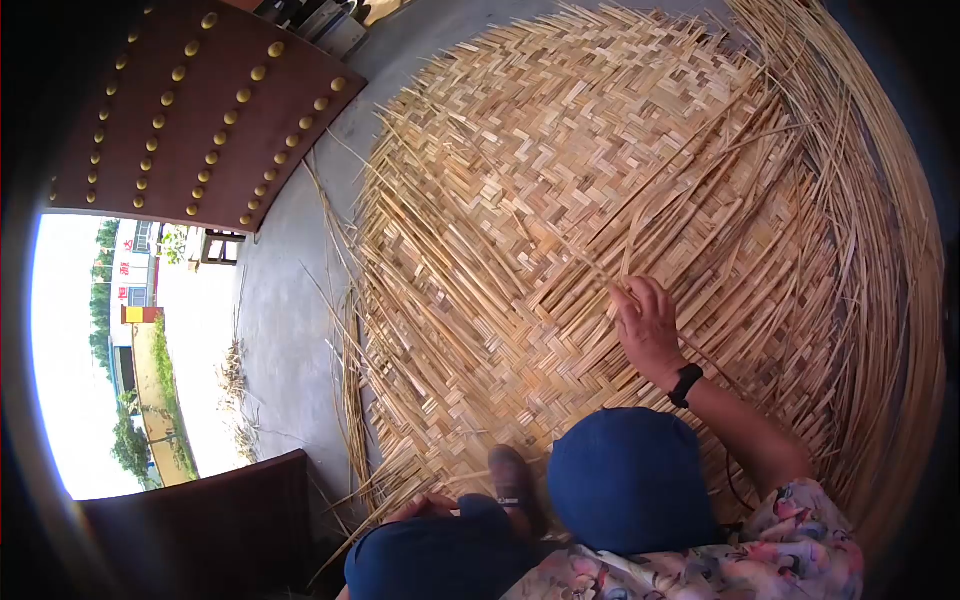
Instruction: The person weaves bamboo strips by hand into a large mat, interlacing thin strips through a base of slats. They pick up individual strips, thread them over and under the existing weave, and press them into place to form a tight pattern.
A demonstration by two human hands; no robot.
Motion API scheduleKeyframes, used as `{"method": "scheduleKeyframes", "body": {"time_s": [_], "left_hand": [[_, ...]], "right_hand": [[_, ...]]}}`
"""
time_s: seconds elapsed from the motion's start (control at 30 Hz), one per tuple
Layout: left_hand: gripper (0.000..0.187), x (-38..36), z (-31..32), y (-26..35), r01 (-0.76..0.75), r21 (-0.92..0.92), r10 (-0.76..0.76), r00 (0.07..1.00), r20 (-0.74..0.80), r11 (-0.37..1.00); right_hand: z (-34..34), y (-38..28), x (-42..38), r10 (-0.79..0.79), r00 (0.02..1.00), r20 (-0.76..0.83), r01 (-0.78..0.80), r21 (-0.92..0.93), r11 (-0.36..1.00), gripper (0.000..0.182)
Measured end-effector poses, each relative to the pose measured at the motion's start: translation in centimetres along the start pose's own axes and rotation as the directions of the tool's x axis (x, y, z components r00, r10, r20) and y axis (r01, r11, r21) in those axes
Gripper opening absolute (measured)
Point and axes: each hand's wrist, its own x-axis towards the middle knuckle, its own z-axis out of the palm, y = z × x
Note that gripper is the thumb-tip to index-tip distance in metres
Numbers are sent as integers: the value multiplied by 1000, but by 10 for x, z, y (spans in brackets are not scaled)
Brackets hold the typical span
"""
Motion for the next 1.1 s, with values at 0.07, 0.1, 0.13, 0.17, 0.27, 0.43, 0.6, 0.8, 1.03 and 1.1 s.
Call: {"method": "scheduleKeyframes", "body": {"time_s": [0.07,0.1,0.13,0.17,0.27,0.43,0.6,0.8,1.03,1.1], "left_hand": [[47,-11,9,19,-27,6,27,1000,-14,1000],[48,-9,13,30,-23,41,23,1000,-9,999],[47,3,19,41,-1,99,0,1000,3,995],[46,13,25,52,20,157,-22,1000,14,987],[45,66,35,89,-131,637,-30,971,236,759],[45,174,40,165,-358,866,-129,934,334,-349],[36,292,65,211,-441,815,306,771,559,-377],[24,380,91,199,-429,396,51,623,781,-812],[22,388,94,208,-507,523,-65,758,649,-685],[19,395,93,212,-592,450,13,595,803,-669]], "right_hand": [[-2,-18,6,-76,997,11,76,9,997,56],[-3,-23,13,-115,993,0,115,9,993,55],[-6,-25,20,-11,1000,-11,12,85,996,53],[1,-21,21,22,999,-25,-18,131,991,51],[19,-9,4,-198,943,267,64,439,896,41],[50,-30,-44,-246,623,743,-109,394,913,78],[69,-42,-57,-142,711,689,0,202,979,73],[59,-50,-36,-27,587,809,-89,98,991,73],[62,-79,-45,-6,576,817,-168,125,978,73],[63,-93,-49,83,583,808,-290,113,950,74]]}}
